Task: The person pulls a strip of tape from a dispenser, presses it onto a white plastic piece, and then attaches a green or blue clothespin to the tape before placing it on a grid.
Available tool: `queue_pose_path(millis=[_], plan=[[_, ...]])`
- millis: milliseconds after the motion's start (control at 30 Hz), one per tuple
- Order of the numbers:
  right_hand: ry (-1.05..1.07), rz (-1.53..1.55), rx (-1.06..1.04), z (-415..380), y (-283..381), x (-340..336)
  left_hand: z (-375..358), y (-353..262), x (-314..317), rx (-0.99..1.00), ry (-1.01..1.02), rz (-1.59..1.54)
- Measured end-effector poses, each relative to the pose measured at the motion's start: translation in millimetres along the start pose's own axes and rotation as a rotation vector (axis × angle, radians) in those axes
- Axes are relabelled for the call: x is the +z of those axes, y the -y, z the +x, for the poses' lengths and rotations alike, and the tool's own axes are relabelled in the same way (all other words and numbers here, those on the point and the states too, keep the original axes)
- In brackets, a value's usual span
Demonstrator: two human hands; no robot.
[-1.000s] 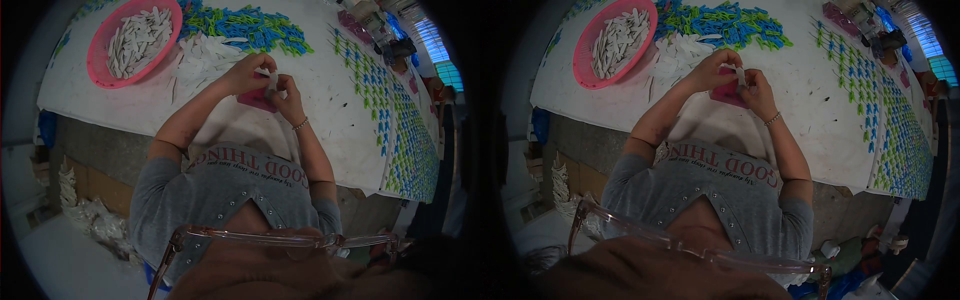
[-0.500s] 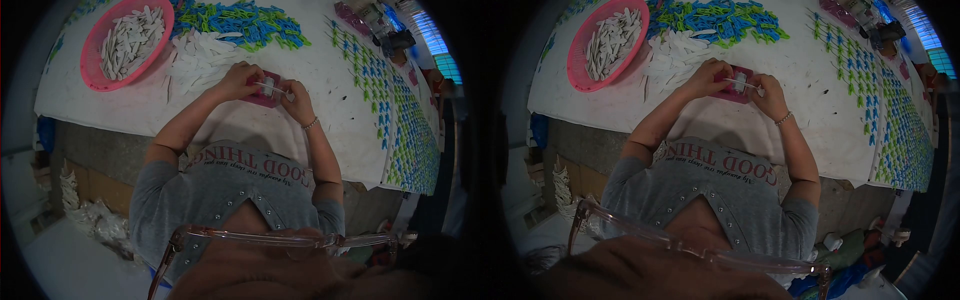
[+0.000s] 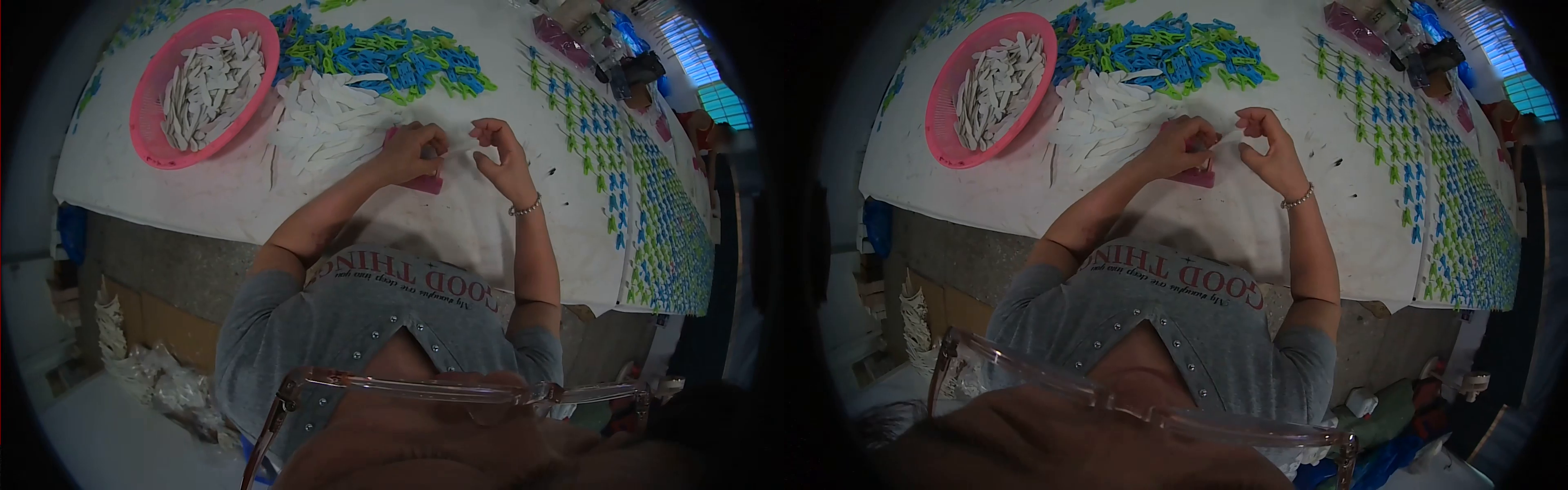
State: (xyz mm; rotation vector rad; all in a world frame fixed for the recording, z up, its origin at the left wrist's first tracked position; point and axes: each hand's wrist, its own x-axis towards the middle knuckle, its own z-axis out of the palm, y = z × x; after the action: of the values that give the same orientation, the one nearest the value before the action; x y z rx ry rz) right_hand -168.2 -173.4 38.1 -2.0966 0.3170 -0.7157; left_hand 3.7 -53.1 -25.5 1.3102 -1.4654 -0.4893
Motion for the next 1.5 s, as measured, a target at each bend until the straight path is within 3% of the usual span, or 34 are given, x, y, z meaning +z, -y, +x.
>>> queue_pose_path(millis=[67, 100, 200, 400, 533, 633, 700, 800, 867, 967, 1500], plan=[[-0.012, 0.152, 0.163, 12.6, -36.9, -1.9, -2.7, -0.5, -11.7, -0.077, -0.046, -0.062], [-0.038, -0.031, 0.218, 18.2, -52.4, -1.4, -3.4, -0.4, -16.6, -0.165, -0.09, -0.122], [-0.144, -0.462, 0.329, 37.4, -109.4, 15.8, -7.2, 12.9, -23.0, -0.164, -0.123, -0.133], [-0.276, -0.787, 0.376, 80.0, -129.2, 41.3, -12.4, 7.3, -30.1, -0.224, -0.132, -0.224], [-0.353, -0.714, 0.401, 71.9, -128.3, 36.8, -12.5, 5.5, -34.0, -0.223, -0.106, -0.319], [-0.403, -0.576, 0.348, 42.1, -123.6, 23.9, -13.5, 0.0, -39.7, -0.326, -0.082, -0.457], [-0.329, -0.281, 0.434, 20.7, -87.4, 13.3, -12.5, -6.3, -41.2, -0.337, -0.037, -0.579], [-0.283, -0.101, 0.414, -7.6, -42.4, 13.7, -14.2, -3.5, -42.0, -0.345, -0.006, -0.672], [-0.306, 0.318, 0.231, -24.7, -14.9, 18.6, -14.2, -1.0, -42.2, -0.352, 0.012, -0.682], [-0.25, 0.358, 0.168, -38.5, 17.3, 22.1, -15.9, -5.1, -41.6, -0.338, 0.058, -0.684], [-0.084, 0.27, 0.13, -37.2, 25.2, 31.9, -16.4, -13.9, -39.5, -0.289, 0.18, -0.59]])
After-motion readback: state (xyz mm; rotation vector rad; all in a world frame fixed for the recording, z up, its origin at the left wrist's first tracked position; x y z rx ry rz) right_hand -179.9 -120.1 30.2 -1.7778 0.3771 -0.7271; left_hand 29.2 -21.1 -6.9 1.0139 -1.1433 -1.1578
